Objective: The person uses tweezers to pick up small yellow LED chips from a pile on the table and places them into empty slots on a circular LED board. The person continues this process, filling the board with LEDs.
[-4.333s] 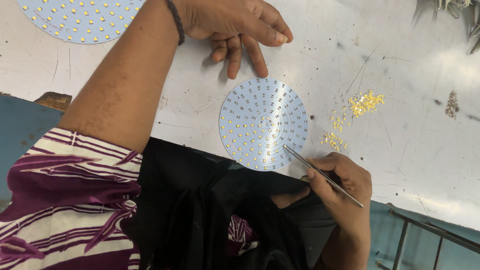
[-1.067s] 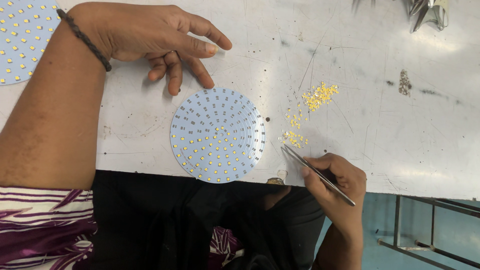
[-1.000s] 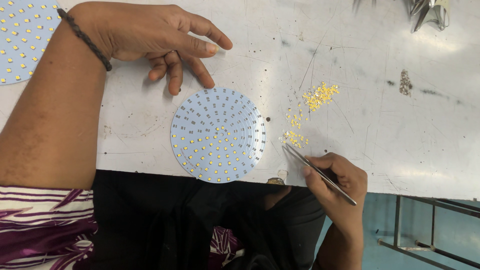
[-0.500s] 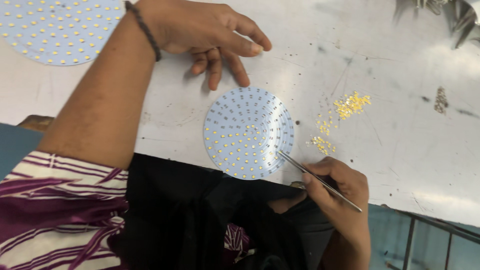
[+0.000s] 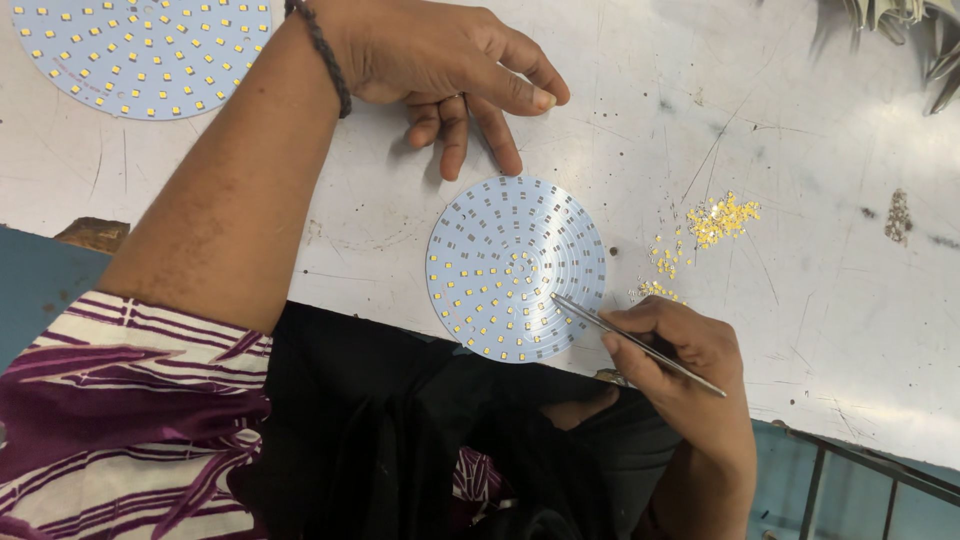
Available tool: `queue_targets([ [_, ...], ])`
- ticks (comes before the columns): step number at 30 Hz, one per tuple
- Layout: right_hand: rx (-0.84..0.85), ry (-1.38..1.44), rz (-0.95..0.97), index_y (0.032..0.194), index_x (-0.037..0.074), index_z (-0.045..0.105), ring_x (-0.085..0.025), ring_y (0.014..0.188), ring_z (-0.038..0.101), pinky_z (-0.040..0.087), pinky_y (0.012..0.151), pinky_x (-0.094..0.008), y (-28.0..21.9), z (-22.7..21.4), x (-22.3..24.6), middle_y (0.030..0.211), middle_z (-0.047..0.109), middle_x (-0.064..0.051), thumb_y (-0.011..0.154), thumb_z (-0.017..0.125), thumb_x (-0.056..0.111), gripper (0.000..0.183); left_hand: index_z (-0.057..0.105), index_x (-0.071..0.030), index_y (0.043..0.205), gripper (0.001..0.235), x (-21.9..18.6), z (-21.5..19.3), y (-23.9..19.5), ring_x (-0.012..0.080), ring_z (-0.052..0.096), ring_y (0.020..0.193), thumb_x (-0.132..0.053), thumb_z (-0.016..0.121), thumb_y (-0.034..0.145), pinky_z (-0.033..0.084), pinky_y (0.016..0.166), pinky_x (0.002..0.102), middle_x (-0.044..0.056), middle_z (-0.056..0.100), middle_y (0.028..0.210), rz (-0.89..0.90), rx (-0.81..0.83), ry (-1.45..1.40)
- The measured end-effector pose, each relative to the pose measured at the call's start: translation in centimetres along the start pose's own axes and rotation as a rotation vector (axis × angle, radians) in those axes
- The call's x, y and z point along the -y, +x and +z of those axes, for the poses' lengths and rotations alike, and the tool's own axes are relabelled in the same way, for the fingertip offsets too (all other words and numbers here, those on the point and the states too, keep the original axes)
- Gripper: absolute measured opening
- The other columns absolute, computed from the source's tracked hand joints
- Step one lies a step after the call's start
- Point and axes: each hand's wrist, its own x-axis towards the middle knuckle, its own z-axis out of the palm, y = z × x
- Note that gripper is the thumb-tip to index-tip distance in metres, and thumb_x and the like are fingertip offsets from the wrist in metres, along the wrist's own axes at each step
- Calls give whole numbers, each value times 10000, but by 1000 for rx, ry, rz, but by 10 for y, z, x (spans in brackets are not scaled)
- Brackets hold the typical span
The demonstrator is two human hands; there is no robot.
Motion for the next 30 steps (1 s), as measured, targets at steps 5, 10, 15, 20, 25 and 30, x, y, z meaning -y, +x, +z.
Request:
queue_targets([
  [5,-44,68,-46,931,-18,733,-31,613,571,430,540,-198,-5,0,-7,708,669,-11,824,766,29,122,452,-45,1464,761,3,-3,7,234,755,504,-461,648,857,509,312,248,278,802,1013,27,60,-22],
  [10,-392,131,98,939,-39,701,-16,660,497,371,580,-188,-16,-9,-25,761,631,7,900,702,12,64,472,-97,1463,751,8,-7,13,227,747,487,-478,639,839,491,302,257,255,771,1021,-1,128,-73],
  [15,-453,96,143,998,-47,704,14,708,517,396,633,-155,-13,-15,-34,793,661,39,943,698,38,102,494,-122,1455,722,9,-6,16,224,733,471,-456,640,832,484,303,257,259,769,1017,-37,133,-95],
  [20,-464,66,213,1007,-40,722,9,655,471,349,583,-166,-6,-13,-28,733,628,29,937,718,51,114,501,-122,1440,723,7,-6,15,215,736,466,-458,646,817,490,301,252,255,773,1008,-28,129,-96],
  [25,-432,90,194,989,-39,735,-3,646,492,361,574,-172,-10,-10,-29,746,649,16,912,735,48,117,522,-137,1439,712,6,-6,15,219,742,463,-456,649,816,493,300,257,249,777,1012,-34,112,-67],
  [30,-415,148,110,983,-50,728,-6,709,561,421,629,-169,-16,-14,-33,810,685,12,897,712,19,111,522,-152,1476,746,6,-6,15,209,738,465,-464,642,808,499,299,257,252,807,1008,-41,125,-81],
])
